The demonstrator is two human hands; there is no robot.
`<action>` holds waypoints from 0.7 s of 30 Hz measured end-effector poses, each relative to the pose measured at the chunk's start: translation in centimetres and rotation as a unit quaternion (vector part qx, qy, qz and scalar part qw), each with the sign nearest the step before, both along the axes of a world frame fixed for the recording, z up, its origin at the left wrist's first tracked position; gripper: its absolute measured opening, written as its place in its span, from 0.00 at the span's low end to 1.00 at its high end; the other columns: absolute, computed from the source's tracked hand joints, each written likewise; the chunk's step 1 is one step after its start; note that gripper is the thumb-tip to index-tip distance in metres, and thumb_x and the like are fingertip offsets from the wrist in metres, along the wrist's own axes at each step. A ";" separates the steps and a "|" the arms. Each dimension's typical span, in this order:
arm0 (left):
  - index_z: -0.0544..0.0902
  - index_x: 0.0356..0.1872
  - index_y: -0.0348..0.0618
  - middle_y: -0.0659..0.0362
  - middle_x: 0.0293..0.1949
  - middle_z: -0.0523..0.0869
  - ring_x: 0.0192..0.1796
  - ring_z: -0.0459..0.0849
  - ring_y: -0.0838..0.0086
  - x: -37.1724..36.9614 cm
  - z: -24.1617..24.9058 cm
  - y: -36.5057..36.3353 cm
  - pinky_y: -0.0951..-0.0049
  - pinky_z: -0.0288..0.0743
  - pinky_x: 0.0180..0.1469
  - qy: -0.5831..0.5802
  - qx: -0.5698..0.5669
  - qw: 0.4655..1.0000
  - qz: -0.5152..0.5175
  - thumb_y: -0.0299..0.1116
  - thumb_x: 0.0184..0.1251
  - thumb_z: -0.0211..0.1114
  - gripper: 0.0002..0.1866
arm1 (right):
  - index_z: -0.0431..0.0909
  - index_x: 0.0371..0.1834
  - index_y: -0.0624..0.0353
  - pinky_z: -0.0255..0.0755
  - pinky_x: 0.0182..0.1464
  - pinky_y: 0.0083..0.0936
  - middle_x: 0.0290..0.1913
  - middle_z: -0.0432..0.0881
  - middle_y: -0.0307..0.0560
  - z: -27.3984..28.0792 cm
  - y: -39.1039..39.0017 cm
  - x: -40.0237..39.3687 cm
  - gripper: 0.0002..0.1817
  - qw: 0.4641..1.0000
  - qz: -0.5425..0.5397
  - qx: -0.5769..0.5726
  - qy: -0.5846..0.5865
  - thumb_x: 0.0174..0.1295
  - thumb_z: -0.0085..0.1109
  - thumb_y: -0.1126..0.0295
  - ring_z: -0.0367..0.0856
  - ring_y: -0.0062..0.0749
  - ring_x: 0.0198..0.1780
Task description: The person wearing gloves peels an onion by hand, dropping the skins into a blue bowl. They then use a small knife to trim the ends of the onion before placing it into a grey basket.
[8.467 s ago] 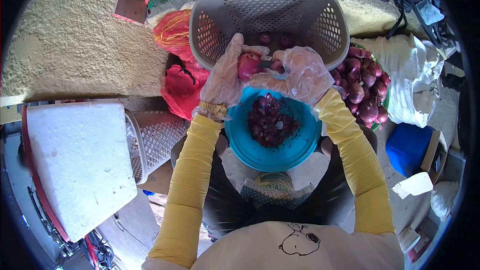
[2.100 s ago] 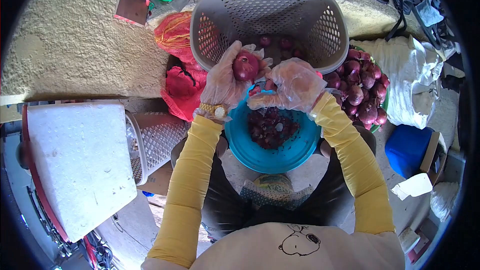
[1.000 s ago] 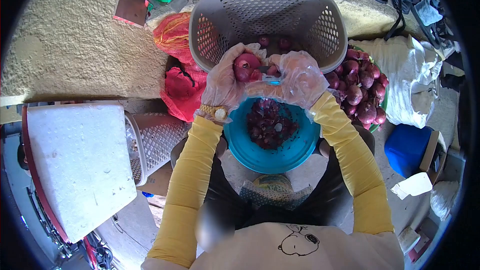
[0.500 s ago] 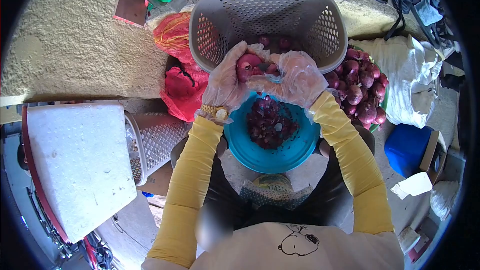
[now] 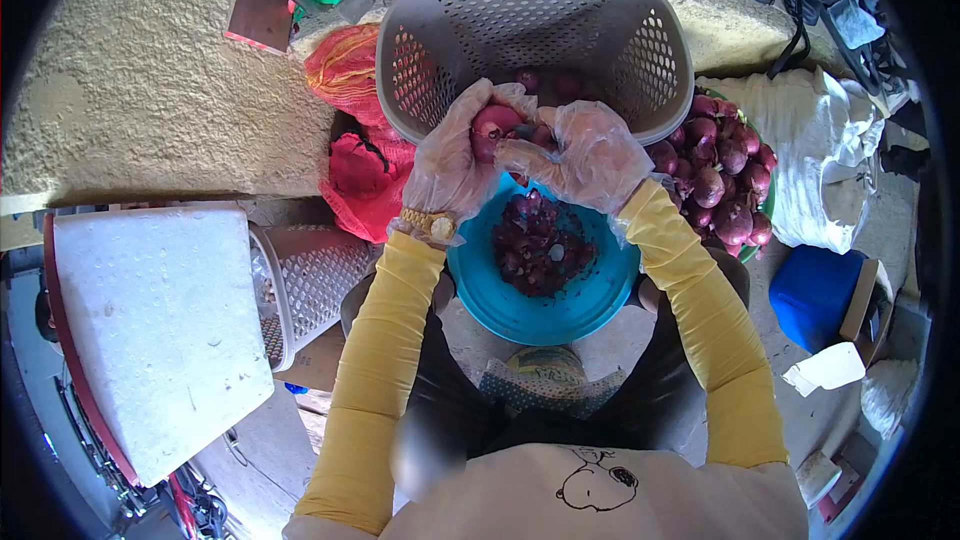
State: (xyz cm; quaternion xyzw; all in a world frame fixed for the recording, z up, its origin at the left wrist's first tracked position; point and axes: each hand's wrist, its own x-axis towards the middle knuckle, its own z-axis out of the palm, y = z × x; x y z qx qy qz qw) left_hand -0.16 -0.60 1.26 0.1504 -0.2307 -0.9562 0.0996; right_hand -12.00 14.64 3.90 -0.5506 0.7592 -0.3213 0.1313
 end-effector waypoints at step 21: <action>0.80 0.49 0.35 0.47 0.44 0.87 0.50 0.88 0.56 0.3 0.6 -0.3 0.55 0.86 0.54 -0.007 0.024 1.000 -0.015 0.40 0.81 0.60 0.15 | 0.87 0.40 0.56 0.79 0.39 0.44 0.31 0.87 0.51 0.0 0.2 0.3 0.33 0.997 -0.028 -0.053 0.048 0.58 0.66 0.32 0.87 0.52 0.34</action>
